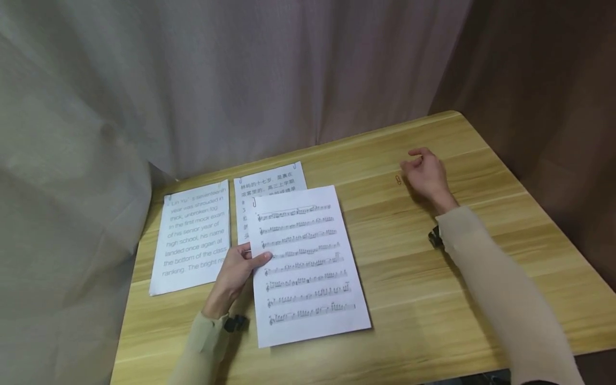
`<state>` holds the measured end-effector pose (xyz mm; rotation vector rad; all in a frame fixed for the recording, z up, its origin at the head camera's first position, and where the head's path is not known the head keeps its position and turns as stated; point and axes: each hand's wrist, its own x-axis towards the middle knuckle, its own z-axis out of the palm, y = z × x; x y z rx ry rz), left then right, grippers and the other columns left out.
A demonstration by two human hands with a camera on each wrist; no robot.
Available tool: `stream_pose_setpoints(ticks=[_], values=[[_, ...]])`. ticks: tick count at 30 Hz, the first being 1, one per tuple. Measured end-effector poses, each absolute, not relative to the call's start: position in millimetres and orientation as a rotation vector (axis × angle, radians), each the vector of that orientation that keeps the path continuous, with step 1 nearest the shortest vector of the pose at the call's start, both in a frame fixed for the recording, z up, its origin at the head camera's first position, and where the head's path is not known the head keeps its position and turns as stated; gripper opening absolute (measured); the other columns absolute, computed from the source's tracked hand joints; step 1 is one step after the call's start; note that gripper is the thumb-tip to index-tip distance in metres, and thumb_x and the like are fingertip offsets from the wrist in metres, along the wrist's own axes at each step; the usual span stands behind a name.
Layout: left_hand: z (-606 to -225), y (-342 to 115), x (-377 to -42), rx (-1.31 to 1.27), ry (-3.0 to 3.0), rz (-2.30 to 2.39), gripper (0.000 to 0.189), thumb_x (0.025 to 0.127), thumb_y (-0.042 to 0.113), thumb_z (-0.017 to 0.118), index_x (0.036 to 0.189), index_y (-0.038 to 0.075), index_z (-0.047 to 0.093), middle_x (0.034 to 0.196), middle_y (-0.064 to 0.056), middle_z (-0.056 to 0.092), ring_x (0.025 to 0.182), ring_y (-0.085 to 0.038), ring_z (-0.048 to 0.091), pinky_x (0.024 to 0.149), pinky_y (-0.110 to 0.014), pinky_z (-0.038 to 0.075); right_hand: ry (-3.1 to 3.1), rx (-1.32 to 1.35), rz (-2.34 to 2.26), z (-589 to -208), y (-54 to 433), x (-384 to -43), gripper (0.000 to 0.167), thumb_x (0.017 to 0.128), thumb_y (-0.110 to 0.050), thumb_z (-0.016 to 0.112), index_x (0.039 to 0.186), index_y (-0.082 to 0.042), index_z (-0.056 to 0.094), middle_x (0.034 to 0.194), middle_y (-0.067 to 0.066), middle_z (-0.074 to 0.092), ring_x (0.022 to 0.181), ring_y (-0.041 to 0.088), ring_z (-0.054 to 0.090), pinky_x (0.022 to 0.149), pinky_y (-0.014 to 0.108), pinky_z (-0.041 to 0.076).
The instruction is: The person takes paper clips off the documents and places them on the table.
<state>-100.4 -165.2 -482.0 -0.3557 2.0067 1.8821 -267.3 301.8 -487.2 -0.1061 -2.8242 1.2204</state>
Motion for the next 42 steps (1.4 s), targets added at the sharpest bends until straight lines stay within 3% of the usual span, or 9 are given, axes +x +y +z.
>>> stream_pose_setpoints(ticks=[3,6,9,13,17,21,26,35,42], values=[[-480,-164,-99,-0.339,2.002,1.883,0.031,0.096,0.002,0.078,0.127,0.000,0.074,0.108,-0.018,0.084,0.088,-0.022,0.085,0.081,-0.033,0.069,-2.733,-0.053,1.254,-462,279,-255,0.045,0.107,-0.033,0.067,0.140,-0.002,0.068,0.121,0.028,0.074,0.081,-0.011,0.055,0.073,0.013,0.045],[-479,-160,-97,-0.299,1.991,1.893,0.030,0.096,0.001,0.078,0.126,-0.003,0.073,0.107,-0.019,0.084,0.085,-0.021,0.084,0.079,-0.031,0.069,-2.698,0.069,1.304,-435,248,-242,0.040,0.105,-0.029,0.072,0.135,-0.002,0.072,0.120,0.026,0.076,0.080,-0.017,0.054,0.072,0.008,0.045],[-478,-154,-95,-0.242,1.948,1.916,0.030,0.097,-0.001,0.076,0.126,-0.006,0.072,0.109,-0.021,0.084,0.085,-0.020,0.085,0.078,-0.032,0.069,-2.675,0.194,1.388,-416,215,-230,0.036,0.104,-0.021,0.075,0.135,-0.003,0.072,0.117,0.024,0.077,0.083,-0.014,0.058,0.076,0.008,0.047],[-478,-145,-91,-0.156,1.916,1.915,0.030,0.097,-0.001,0.076,0.126,-0.008,0.072,0.110,-0.023,0.083,0.084,-0.021,0.085,0.077,-0.034,0.069,-2.674,0.370,1.482,-403,171,-218,0.033,0.102,-0.012,0.075,0.134,-0.003,0.072,0.115,0.020,0.079,0.093,0.002,0.067,0.083,0.013,0.051],[-478,-138,-88,-0.131,1.916,1.885,0.030,0.097,0.000,0.076,0.125,-0.008,0.072,0.109,-0.024,0.083,0.083,-0.023,0.085,0.075,-0.034,0.069,-2.729,0.548,1.486,-401,135,-210,0.033,0.101,-0.012,0.075,0.133,-0.003,0.073,0.116,0.017,0.080,0.104,0.023,0.070,0.091,0.028,0.053],[-478,-133,-85,-0.135,1.915,1.859,0.030,0.097,0.002,0.077,0.125,-0.005,0.073,0.108,-0.023,0.083,0.083,-0.024,0.085,0.074,-0.034,0.069,-2.811,0.687,1.437,-403,107,-208,0.037,0.099,-0.014,0.078,0.134,-0.004,0.074,0.120,0.016,0.079,0.112,0.032,0.070,0.099,0.045,0.054],[-480,-130,-83,-0.127,1.920,1.841,0.030,0.097,0.004,0.078,0.125,-0.004,0.073,0.107,-0.023,0.083,0.083,-0.024,0.085,0.073,-0.035,0.069,-2.885,0.821,1.367,-412,83,-206,0.039,0.098,-0.017,0.081,0.134,-0.004,0.074,0.119,0.015,0.080,0.111,0.033,0.071,0.102,0.051,0.055],[-482,-128,-80,-0.106,1.911,1.836,0.030,0.097,0.003,0.077,0.126,-0.003,0.074,0.108,-0.024,0.083,0.085,-0.027,0.085,0.074,-0.036,0.069,-2.905,0.805,1.356,-424,68,-201,0.028,0.096,-0.019,0.083,0.121,-0.009,0.078,0.103,0.011,0.082,0.097,0.027,0.072,0.087,0.038,0.052],[-485,-127,-79,-0.101,1.899,1.844,0.031,0.097,0.003,0.077,0.128,-0.004,0.073,0.111,-0.024,0.082,0.087,-0.028,0.086,0.075,-0.037,0.070,-2.932,0.794,1.394,-429,67,-202,0.020,0.096,-0.017,0.083,0.114,-0.012,0.077,0.095,0.008,0.079,0.090,0.024,0.069,0.084,0.034,0.050]])
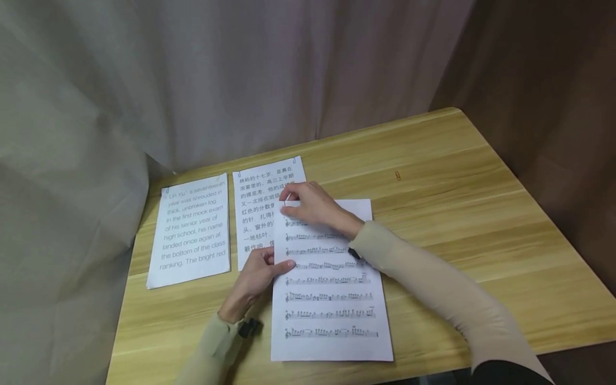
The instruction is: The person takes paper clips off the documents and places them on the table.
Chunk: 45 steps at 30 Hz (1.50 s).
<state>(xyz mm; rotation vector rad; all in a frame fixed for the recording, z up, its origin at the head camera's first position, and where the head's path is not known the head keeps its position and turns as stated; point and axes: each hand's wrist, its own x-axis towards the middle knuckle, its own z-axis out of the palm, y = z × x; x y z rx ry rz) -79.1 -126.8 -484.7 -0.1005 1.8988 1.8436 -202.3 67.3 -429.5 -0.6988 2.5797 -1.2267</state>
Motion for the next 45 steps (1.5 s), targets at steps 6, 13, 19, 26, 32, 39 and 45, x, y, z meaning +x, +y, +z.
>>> stream_pose_setpoints(ticks=[6,13,19,26,32,39,45], values=[[-487,-127,-79,-0.090,1.899,1.843,0.032,0.098,0.003,0.077,0.128,-0.003,0.073,0.111,-0.024,0.082,0.088,-0.029,0.086,0.076,-0.037,0.070,2.572,-0.694,-1.228,-429,66,-202,0.017,0.096,-0.015,0.081,0.112,-0.012,0.077,0.093,0.006,0.079,0.087,0.022,0.069,0.084,0.034,0.050],[-488,-126,-78,-0.094,1.888,1.846,0.033,0.098,0.003,0.077,0.130,-0.003,0.072,0.112,-0.024,0.082,0.087,-0.027,0.085,0.075,-0.037,0.070,2.552,-0.688,-1.243,-428,65,-202,0.016,0.096,-0.013,0.080,0.111,-0.009,0.077,0.095,0.007,0.080,0.093,0.024,0.071,0.091,0.037,0.051],[-488,-125,-79,-0.088,1.890,1.840,0.032,0.098,0.003,0.076,0.129,-0.003,0.072,0.112,-0.024,0.082,0.087,-0.027,0.085,0.075,-0.036,0.069,2.549,-0.677,-1.242,-428,66,-203,0.017,0.096,-0.013,0.080,0.112,-0.008,0.077,0.097,0.008,0.080,0.096,0.025,0.071,0.094,0.040,0.052],[-490,-124,-78,-0.086,1.886,1.826,0.032,0.098,0.003,0.077,0.129,-0.004,0.072,0.112,-0.025,0.082,0.088,-0.028,0.086,0.077,-0.036,0.070,2.532,-0.668,-1.301,-431,69,-208,0.016,0.096,-0.009,0.079,0.111,-0.007,0.077,0.096,0.010,0.079,0.091,0.024,0.071,0.087,0.034,0.053],[-490,-123,-77,-0.080,1.888,1.814,0.032,0.097,0.003,0.078,0.128,-0.004,0.073,0.111,-0.024,0.082,0.088,-0.027,0.086,0.077,-0.036,0.070,2.521,-0.640,-1.349,-429,74,-210,0.016,0.096,-0.007,0.077,0.112,-0.005,0.077,0.096,0.011,0.080,0.090,0.024,0.073,0.086,0.034,0.054],[-491,-122,-76,-0.076,1.871,1.809,0.033,0.098,0.002,0.077,0.129,-0.005,0.072,0.115,-0.025,0.082,0.092,-0.030,0.085,0.079,-0.037,0.070,2.527,-0.524,-1.416,-426,88,-213,0.016,0.099,-0.011,0.074,0.115,-0.009,0.078,0.097,0.010,0.079,0.091,0.024,0.070,0.083,0.033,0.052],[-492,-126,-75,-0.124,1.880,1.840,0.032,0.096,0.000,0.077,0.127,-0.006,0.072,0.113,-0.026,0.082,0.088,-0.029,0.085,0.077,-0.037,0.070,2.540,-0.470,-1.462,-427,116,-219,0.021,0.101,-0.010,0.070,0.121,-0.007,0.078,0.103,0.015,0.078,0.093,0.023,0.068,0.080,0.029,0.052]])
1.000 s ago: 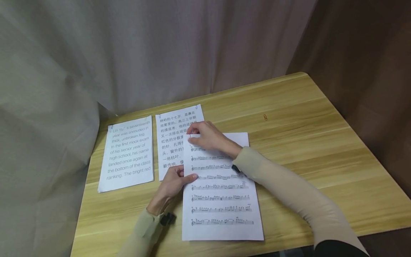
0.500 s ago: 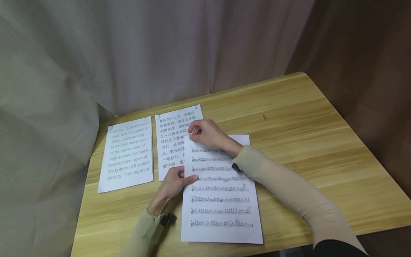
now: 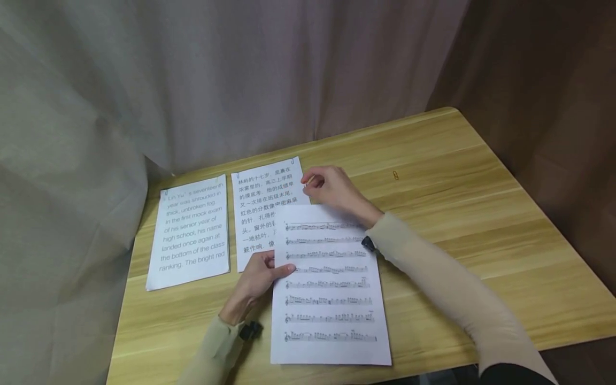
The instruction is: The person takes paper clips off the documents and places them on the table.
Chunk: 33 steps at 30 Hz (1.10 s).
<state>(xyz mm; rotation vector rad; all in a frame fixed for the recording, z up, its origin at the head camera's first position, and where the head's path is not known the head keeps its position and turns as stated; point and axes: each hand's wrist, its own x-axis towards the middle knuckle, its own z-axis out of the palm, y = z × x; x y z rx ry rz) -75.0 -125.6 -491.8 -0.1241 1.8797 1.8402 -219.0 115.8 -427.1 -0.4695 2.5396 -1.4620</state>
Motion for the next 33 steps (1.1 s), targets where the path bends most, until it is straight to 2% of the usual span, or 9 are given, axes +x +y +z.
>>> stream_pose_setpoints(ticks=[3,6,13,17,25,33], values=[[-491,-128,-74,-0.151,1.892,1.839,0.032,0.096,0.000,0.077,0.127,-0.005,0.073,0.112,-0.025,0.082,0.087,-0.028,0.085,0.075,-0.036,0.069,2.597,-0.461,-1.468,-430,134,-223,0.020,0.101,-0.008,0.070,0.119,-0.005,0.079,0.102,0.021,0.079,0.088,0.021,0.067,0.073,0.026,0.050],[-491,-131,-73,-0.161,1.902,1.832,0.032,0.096,0.000,0.077,0.127,-0.004,0.073,0.112,-0.024,0.082,0.087,-0.029,0.085,0.076,-0.036,0.069,2.654,-0.423,-1.461,-435,154,-225,0.017,0.101,-0.009,0.073,0.116,-0.006,0.080,0.100,0.021,0.079,0.084,0.020,0.067,0.068,0.024,0.049],[-490,-134,-75,-0.159,1.921,1.825,0.031,0.096,0.002,0.078,0.127,-0.003,0.073,0.111,-0.023,0.083,0.086,-0.028,0.085,0.076,-0.037,0.070,2.726,-0.295,-1.412,-450,206,-231,0.021,0.104,-0.013,0.073,0.122,-0.003,0.077,0.104,0.021,0.079,0.086,0.027,0.069,0.065,0.024,0.049],[-491,-136,-77,-0.157,1.927,1.825,0.030,0.096,0.002,0.077,0.126,-0.004,0.073,0.111,-0.024,0.083,0.086,-0.028,0.085,0.076,-0.037,0.070,2.741,-0.232,-1.371,-463,235,-236,0.024,0.105,-0.011,0.072,0.126,-0.001,0.073,0.111,0.026,0.077,0.086,0.023,0.070,0.064,0.022,0.051],[-489,-136,-76,-0.163,1.944,1.811,0.030,0.096,0.002,0.078,0.126,-0.004,0.074,0.111,-0.023,0.083,0.087,-0.028,0.085,0.077,-0.036,0.070,2.776,-0.170,-1.302,-481,277,-245,0.025,0.107,-0.013,0.070,0.129,0.000,0.069,0.117,0.032,0.076,0.083,0.008,0.067,0.067,0.021,0.055],[-489,-136,-76,-0.173,1.965,1.804,0.029,0.096,0.003,0.078,0.124,-0.004,0.074,0.109,-0.023,0.083,0.085,-0.026,0.085,0.076,-0.035,0.069,2.862,-0.121,-1.175,-495,314,-257,0.027,0.107,-0.016,0.070,0.129,-0.001,0.070,0.118,0.034,0.075,0.085,0.010,0.065,0.076,0.023,0.049]])
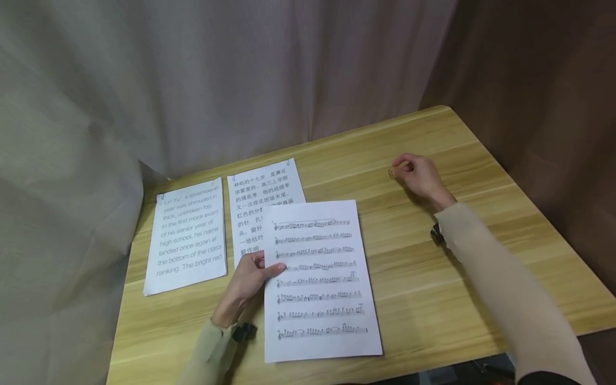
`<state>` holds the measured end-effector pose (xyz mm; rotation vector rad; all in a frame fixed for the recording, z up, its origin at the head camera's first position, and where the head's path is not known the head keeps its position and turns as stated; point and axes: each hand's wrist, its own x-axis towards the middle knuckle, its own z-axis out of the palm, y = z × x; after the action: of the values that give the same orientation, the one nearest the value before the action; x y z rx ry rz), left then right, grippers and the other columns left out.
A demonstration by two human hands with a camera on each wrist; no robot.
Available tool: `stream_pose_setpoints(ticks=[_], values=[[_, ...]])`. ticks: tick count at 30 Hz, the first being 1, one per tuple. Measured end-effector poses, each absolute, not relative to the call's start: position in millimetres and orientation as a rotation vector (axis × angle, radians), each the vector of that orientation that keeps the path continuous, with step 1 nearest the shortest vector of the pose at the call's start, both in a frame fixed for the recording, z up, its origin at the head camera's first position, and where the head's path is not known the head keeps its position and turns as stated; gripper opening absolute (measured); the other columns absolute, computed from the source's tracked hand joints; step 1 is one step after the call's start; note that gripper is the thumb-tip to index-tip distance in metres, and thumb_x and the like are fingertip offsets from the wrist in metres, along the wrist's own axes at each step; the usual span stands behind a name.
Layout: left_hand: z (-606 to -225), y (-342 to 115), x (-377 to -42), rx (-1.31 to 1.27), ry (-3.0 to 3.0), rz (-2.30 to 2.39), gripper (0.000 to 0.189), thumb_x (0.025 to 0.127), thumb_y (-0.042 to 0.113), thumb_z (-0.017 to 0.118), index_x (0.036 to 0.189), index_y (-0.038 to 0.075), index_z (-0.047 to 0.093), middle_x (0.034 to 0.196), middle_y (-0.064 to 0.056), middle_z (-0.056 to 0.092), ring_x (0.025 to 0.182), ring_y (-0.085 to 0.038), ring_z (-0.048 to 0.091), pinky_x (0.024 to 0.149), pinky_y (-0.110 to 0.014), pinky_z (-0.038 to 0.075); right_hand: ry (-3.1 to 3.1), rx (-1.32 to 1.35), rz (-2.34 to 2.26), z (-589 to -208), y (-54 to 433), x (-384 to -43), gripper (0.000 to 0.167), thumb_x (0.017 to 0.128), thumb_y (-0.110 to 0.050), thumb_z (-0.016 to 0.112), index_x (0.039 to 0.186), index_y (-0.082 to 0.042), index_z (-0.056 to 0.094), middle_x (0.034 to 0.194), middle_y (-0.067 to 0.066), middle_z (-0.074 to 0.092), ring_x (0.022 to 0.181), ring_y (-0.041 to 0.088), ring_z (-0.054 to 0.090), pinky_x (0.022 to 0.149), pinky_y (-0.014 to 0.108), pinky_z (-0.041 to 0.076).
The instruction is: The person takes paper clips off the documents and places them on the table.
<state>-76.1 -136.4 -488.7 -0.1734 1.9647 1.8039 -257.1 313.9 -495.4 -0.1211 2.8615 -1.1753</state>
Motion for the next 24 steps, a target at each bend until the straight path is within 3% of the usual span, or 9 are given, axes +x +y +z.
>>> stream_pose_setpoints(ticks=[7,11,17,24], values=[[-488,-135,-76,-0.182,1.955,1.818,0.029,0.096,0.002,0.078,0.124,-0.004,0.074,0.110,-0.022,0.083,0.086,-0.025,0.085,0.077,-0.035,0.069,2.873,-0.071,-1.101,-503,325,-262,0.027,0.108,-0.019,0.069,0.127,0.000,0.070,0.125,0.034,0.074,0.108,0.044,0.072,0.084,0.033,0.051],[-488,-135,-77,-0.188,1.954,1.817,0.029,0.096,0.002,0.078,0.124,-0.005,0.074,0.110,-0.022,0.083,0.087,-0.025,0.085,0.078,-0.034,0.069,2.894,-0.095,-1.070,-504,324,-265,0.026,0.108,-0.019,0.068,0.125,0.000,0.072,0.123,0.033,0.074,0.110,0.047,0.070,0.088,0.042,0.051],[-488,-135,-77,-0.194,1.946,1.825,0.030,0.096,0.001,0.078,0.125,-0.006,0.073,0.112,-0.023,0.083,0.087,-0.024,0.085,0.079,-0.033,0.069,2.911,-0.114,-1.032,-506,323,-271,0.026,0.107,-0.018,0.068,0.124,0.001,0.074,0.121,0.033,0.074,0.110,0.047,0.069,0.089,0.045,0.049],[-488,-135,-77,-0.196,1.962,1.823,0.031,0.096,0.001,0.078,0.125,-0.007,0.072,0.112,-0.024,0.082,0.087,-0.025,0.085,0.079,-0.034,0.069,2.885,-0.095,-1.001,-504,321,-272,0.031,0.108,-0.020,0.067,0.130,0.002,0.074,0.126,0.035,0.072,0.114,0.049,0.068,0.095,0.056,0.050]])
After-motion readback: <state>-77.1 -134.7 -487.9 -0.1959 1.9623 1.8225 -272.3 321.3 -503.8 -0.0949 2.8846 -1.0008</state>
